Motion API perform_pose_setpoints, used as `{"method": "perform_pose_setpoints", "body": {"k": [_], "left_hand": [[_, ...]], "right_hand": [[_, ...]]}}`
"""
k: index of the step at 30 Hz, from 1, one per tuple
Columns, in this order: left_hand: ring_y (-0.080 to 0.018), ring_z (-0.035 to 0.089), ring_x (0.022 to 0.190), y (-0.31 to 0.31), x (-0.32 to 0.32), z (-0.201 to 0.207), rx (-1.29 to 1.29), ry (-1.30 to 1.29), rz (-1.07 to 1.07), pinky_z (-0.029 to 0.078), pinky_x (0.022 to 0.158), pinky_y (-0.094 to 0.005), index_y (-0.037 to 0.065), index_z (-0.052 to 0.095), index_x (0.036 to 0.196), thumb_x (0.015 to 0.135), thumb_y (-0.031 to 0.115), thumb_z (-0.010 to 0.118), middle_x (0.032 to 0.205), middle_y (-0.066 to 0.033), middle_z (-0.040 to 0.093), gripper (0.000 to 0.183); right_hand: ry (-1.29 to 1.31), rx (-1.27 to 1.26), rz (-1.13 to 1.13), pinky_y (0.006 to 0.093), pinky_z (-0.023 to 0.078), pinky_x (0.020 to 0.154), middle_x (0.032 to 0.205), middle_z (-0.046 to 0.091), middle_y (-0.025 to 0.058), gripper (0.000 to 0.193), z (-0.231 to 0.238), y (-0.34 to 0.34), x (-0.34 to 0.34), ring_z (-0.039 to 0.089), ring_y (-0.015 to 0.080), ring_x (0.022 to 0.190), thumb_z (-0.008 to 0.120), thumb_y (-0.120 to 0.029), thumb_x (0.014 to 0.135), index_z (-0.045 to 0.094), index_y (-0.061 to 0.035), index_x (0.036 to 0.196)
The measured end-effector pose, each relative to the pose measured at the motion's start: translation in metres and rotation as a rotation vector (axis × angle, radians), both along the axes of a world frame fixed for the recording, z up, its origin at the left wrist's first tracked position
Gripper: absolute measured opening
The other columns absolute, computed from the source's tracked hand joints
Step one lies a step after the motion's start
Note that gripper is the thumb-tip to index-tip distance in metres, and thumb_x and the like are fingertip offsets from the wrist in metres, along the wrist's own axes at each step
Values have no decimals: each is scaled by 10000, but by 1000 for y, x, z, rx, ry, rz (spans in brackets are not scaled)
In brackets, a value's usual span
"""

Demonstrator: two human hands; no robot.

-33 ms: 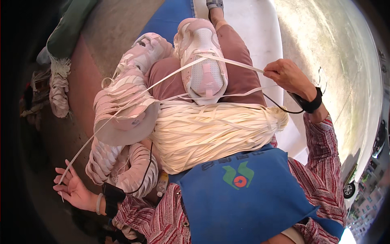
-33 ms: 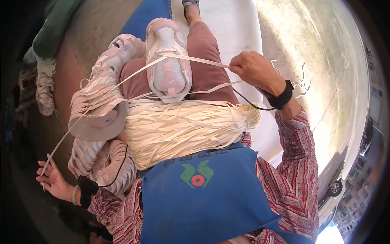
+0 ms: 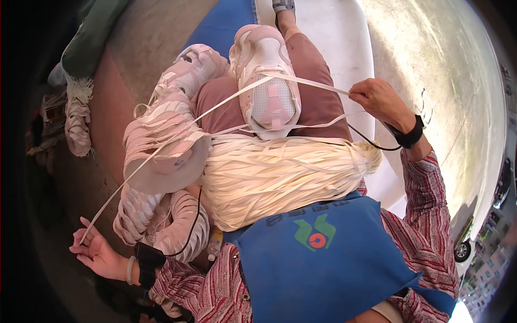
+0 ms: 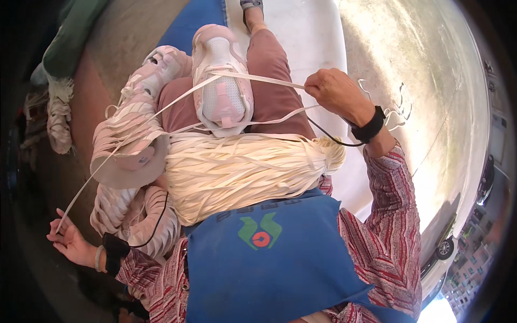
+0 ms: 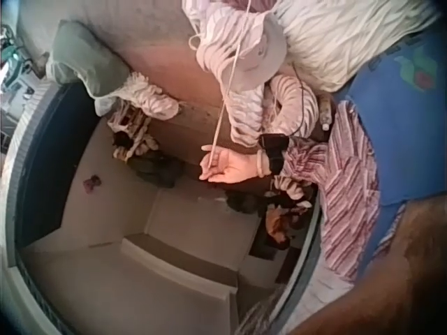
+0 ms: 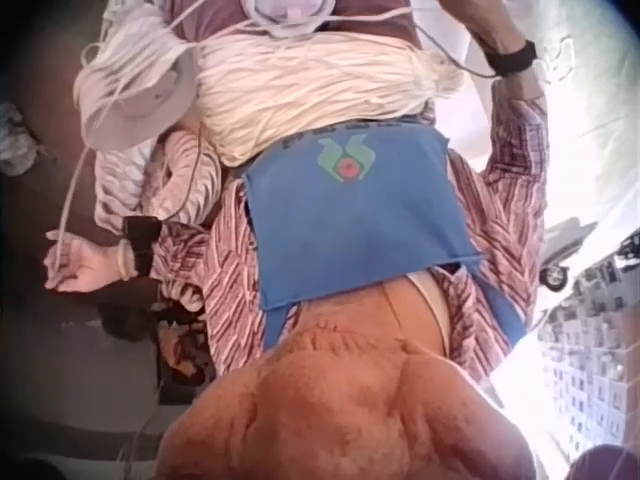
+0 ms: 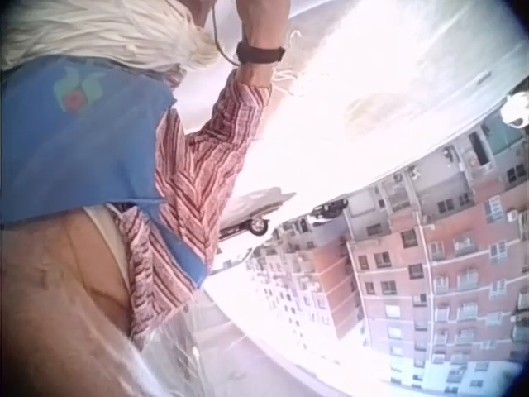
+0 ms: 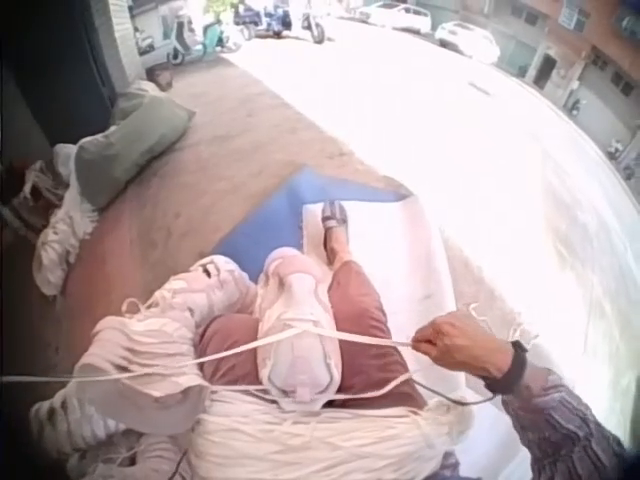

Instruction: Lacing or adjusting the laces of a pink and white sneaker.

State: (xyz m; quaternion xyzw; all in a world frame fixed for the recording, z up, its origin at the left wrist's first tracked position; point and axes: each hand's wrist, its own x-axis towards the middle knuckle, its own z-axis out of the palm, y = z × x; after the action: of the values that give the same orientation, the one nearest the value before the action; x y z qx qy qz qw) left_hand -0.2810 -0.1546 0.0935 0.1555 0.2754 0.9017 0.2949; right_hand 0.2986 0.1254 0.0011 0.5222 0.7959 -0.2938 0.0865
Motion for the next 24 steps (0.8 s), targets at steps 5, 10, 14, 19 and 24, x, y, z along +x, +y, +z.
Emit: {"method": "perform_pose_setpoints", "body": {"k": [5,10,14,19,24], "left_hand": [[-85,348,562,56,76,-3,-217,128,-399,356,499,-215,-29,531,1039,1046,172,449,782,-38,405,216],[2,429,562,157,217,-59,-815,616,-652,364,492,-173,-22,608,1215,1026,172,507,1047,-79,672,289],[-166,600,656,195,243,-107,-897,1043,-717,494,625,-319,-20,632,1155,1016,220,521,1018,-127,692,298],[-297,632,738,213,256,-96,-1113,1312,-871,494,701,-375,-21,653,1024,986,251,548,841,-207,656,294],[-278,618,708,216,242,-99,-1064,1254,-893,485,675,-376,-21,656,957,952,260,598,798,-184,653,287]], "right_hand": [[-86,127,203,376,502,658,834,659,142,155,-22,4,18,635,308,733,641,-101,864,726,-13,959],[267,368,-10,390,517,720,951,648,208,220,-9,7,-19,644,342,781,600,-91,893,681,3,1074],[643,261,-2,433,509,722,872,652,242,206,-9,5,-63,644,388,788,549,-112,928,672,24,1020],[559,241,77,430,511,693,760,653,219,220,-18,7,-81,641,389,739,573,-162,933,669,35,909],[414,16,69,372,502,703,865,670,145,180,-4,-5,-86,642,321,793,626,-166,924,675,5,951]]}}
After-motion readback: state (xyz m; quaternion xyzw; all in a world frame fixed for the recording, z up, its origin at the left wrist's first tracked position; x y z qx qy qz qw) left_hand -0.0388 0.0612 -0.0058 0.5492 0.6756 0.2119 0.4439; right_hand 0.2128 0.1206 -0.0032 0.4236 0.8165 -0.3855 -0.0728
